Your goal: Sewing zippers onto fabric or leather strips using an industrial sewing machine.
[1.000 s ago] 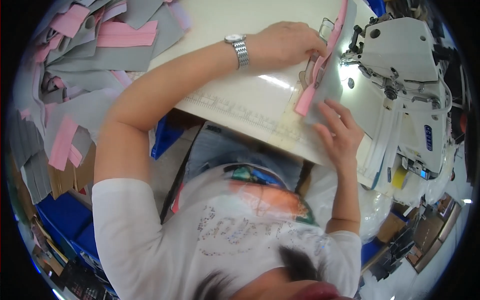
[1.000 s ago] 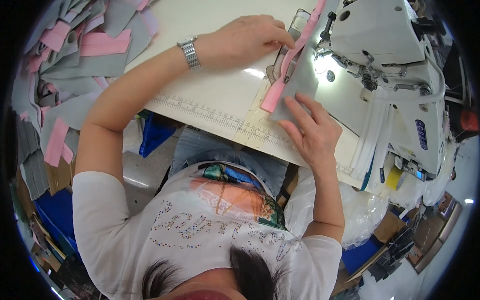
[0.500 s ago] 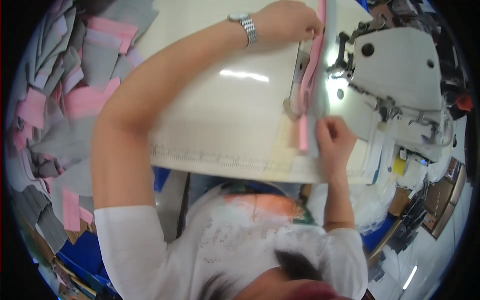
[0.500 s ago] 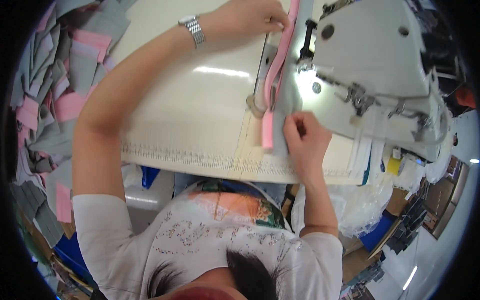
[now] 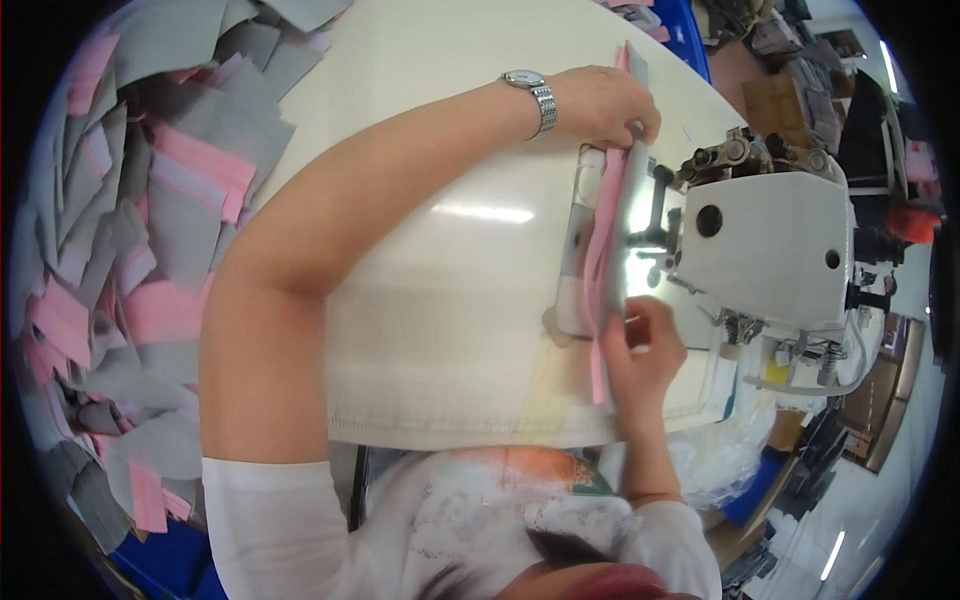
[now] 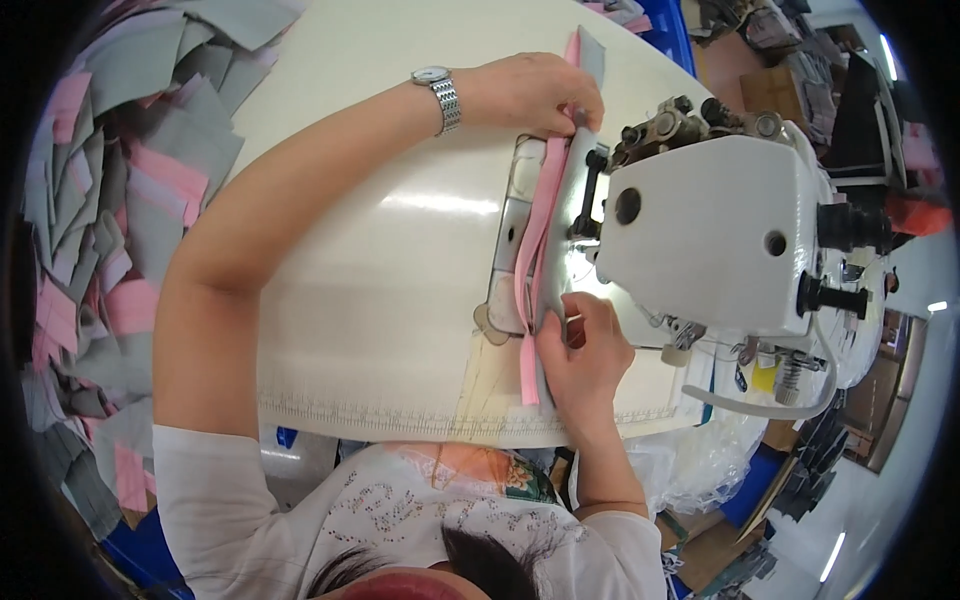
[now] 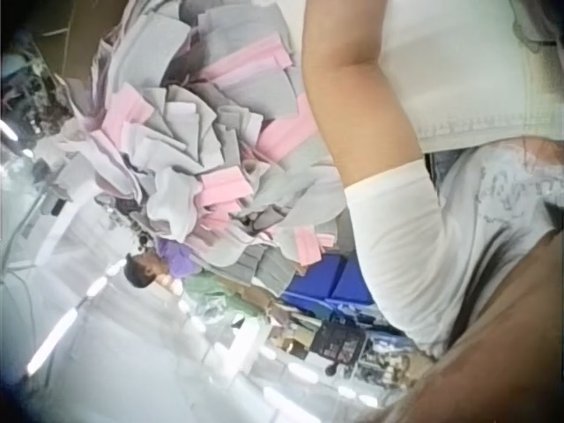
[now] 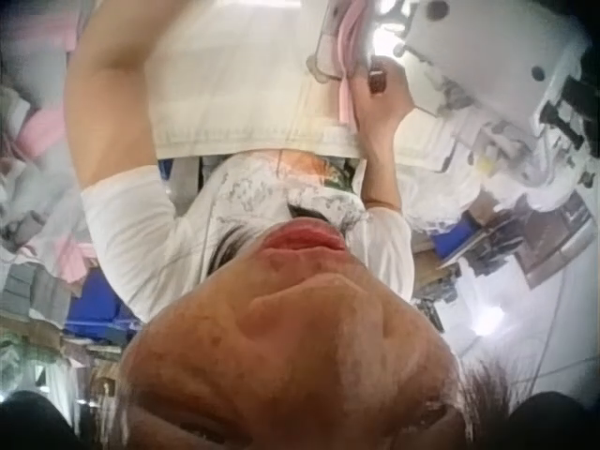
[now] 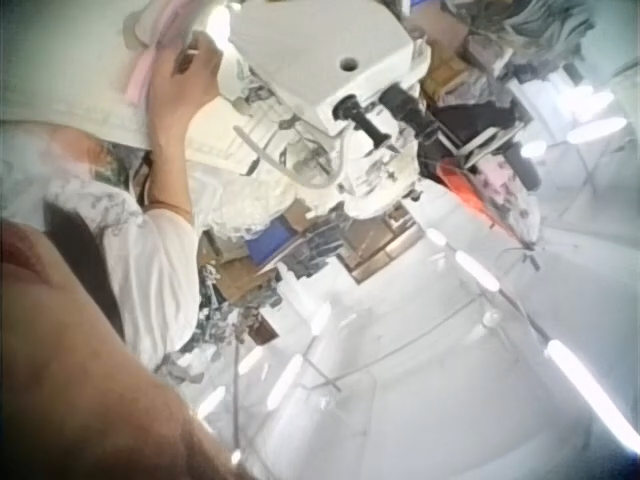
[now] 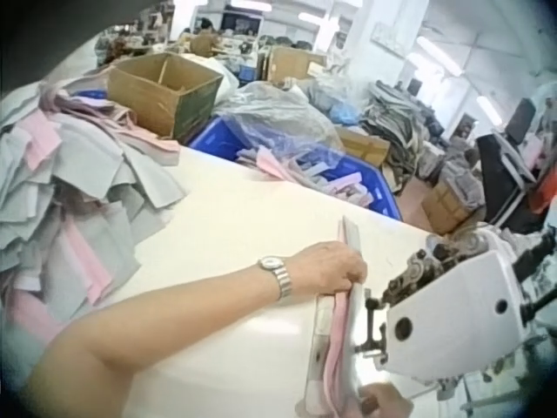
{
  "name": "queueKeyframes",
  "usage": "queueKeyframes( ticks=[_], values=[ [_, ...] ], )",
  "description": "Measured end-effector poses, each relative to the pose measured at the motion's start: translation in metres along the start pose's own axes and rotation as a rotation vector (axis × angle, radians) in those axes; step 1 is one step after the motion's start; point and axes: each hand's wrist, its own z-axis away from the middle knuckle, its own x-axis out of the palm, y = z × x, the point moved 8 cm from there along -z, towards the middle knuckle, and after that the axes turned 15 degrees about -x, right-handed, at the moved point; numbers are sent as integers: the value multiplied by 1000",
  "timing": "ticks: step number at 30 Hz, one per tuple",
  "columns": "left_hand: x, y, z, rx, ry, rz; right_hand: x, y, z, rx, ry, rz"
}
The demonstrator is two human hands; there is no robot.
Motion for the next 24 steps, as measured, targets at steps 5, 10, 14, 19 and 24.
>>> queueKeyframes(
  ticks=[5,10,14,19,24],
  values=[
    [6,3,-14,9,-143,3,-2,-7,1,-155,61,-17],
    [19,-7,-27,-35,-206,230,-2,5,-2,-204,35,7],
    [-14,5,-11,20,-83,93,-1,8,-7,-44,-46,-220],
    [-11,9,-8,87,-31,-2,0,-4,-11,-95,-256,-122],
    [-18,12,24,70,113,-149,2,-27,-15,-268,-358,143]
  ],
)
